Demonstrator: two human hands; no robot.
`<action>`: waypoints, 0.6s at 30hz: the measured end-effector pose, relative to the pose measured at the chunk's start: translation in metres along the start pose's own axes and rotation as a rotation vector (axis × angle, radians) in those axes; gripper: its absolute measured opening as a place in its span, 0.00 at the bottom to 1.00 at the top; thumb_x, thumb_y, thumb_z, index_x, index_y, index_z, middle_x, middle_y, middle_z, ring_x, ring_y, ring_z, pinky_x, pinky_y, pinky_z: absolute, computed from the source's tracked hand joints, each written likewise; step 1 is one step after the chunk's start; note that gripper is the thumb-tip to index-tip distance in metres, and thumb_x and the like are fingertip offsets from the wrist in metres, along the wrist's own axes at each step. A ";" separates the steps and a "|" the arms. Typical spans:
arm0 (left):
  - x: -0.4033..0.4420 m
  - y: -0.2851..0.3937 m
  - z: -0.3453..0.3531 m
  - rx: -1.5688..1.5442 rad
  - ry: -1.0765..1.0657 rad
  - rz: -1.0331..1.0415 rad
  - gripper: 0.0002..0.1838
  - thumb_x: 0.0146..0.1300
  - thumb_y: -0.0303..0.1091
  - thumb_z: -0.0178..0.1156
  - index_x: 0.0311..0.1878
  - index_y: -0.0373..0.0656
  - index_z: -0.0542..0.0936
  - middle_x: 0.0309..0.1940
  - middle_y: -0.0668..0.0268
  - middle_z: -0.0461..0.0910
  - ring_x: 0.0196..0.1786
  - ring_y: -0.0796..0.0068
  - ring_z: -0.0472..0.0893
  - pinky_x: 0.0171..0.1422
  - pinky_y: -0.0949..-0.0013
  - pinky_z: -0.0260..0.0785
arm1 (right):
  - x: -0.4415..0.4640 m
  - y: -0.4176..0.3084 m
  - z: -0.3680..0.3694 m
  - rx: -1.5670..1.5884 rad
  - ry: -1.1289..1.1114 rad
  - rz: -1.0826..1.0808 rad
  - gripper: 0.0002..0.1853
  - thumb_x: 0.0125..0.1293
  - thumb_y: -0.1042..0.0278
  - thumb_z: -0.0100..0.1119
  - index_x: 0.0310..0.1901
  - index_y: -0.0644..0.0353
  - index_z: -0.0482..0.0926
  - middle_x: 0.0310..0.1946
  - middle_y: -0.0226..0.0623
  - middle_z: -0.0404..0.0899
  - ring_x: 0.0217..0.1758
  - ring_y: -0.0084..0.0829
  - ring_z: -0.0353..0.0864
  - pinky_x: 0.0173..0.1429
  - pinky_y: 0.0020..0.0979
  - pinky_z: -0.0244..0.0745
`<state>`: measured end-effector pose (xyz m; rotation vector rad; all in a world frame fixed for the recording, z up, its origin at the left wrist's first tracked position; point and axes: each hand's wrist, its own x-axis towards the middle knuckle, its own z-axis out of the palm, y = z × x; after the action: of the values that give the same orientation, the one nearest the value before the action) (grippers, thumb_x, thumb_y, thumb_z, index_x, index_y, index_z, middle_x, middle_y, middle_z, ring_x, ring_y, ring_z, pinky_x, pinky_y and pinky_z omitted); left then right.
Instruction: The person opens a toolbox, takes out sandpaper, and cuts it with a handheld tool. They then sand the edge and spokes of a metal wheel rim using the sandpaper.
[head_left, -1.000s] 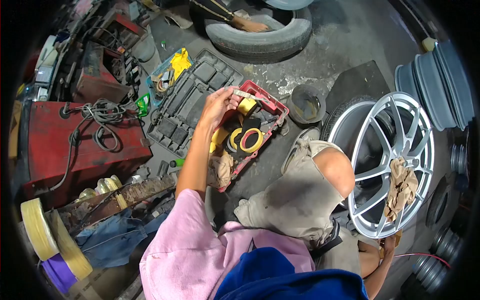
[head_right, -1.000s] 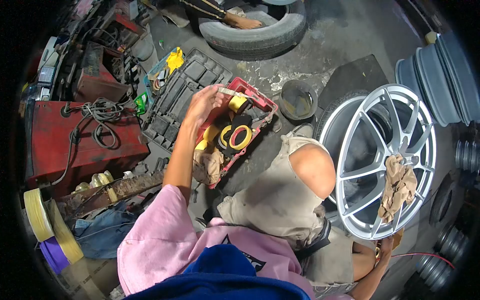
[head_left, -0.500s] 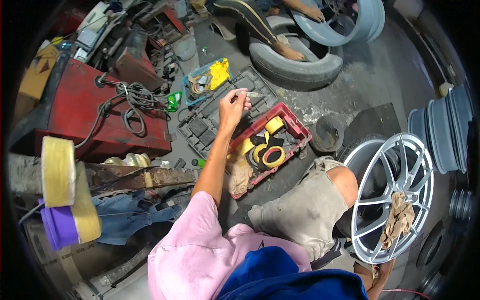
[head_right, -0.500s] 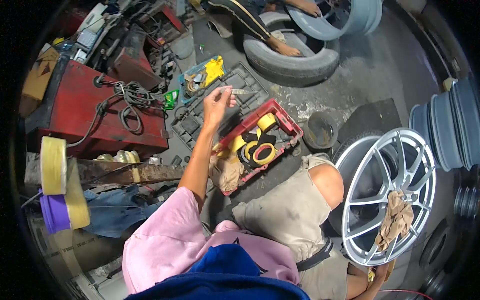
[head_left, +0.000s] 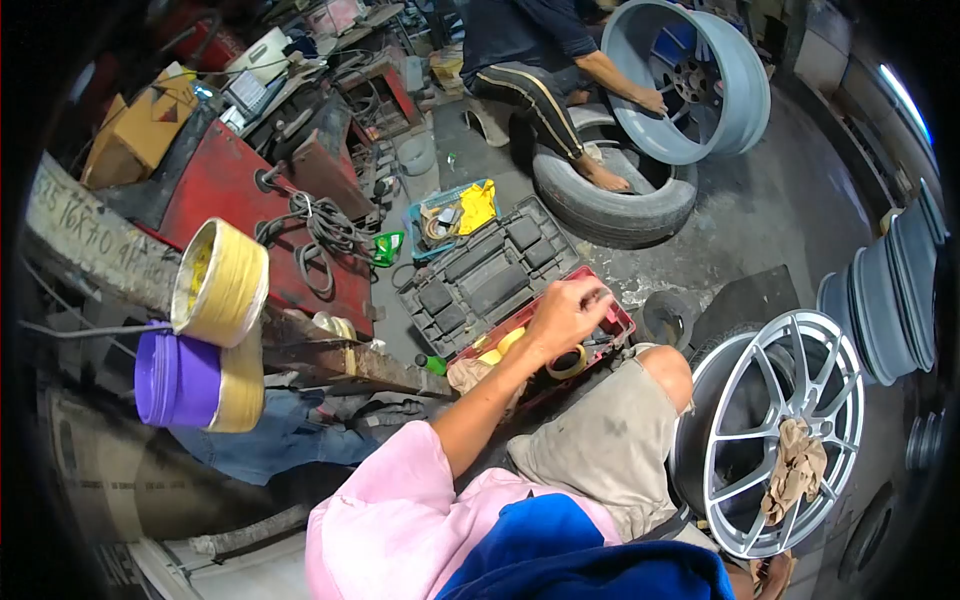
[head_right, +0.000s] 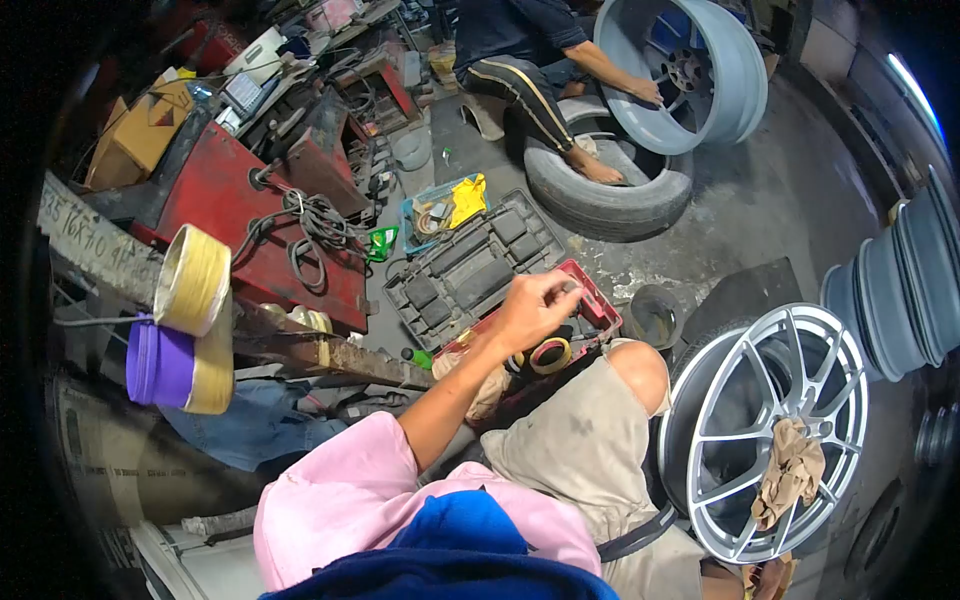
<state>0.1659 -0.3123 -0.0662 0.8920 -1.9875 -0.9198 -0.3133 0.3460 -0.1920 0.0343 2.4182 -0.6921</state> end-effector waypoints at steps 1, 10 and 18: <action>-0.003 0.003 0.003 0.032 -0.043 0.025 0.09 0.66 0.34 0.67 0.40 0.36 0.85 0.19 0.63 0.76 0.21 0.77 0.74 0.29 0.68 0.68 | 0.000 0.001 -0.001 0.009 -0.014 0.000 0.15 0.74 0.55 0.53 0.48 0.57 0.79 0.25 0.28 0.77 0.18 0.22 0.74 0.18 0.26 0.66; -0.041 0.053 0.029 -0.294 -0.237 -0.203 0.11 0.66 0.34 0.66 0.36 0.34 0.82 0.19 0.71 0.75 0.24 0.85 0.71 0.29 0.71 0.65 | -0.003 0.047 -0.009 0.210 -0.131 0.022 0.14 0.74 0.56 0.53 0.46 0.57 0.79 0.23 0.27 0.75 0.17 0.21 0.73 0.18 0.26 0.65; -0.015 0.115 0.022 -0.513 0.002 -0.053 0.08 0.73 0.30 0.63 0.50 0.37 0.85 0.29 0.70 0.84 0.28 0.86 0.80 0.33 0.79 0.74 | 0.000 0.115 -0.014 0.216 0.289 -0.212 0.16 0.76 0.54 0.54 0.44 0.58 0.82 0.23 0.27 0.73 0.18 0.22 0.71 0.21 0.27 0.66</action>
<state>0.1237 -0.2366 0.0133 0.6491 -1.6137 -1.3744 -0.3000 0.4521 -0.2365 -0.0373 2.6334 -1.1112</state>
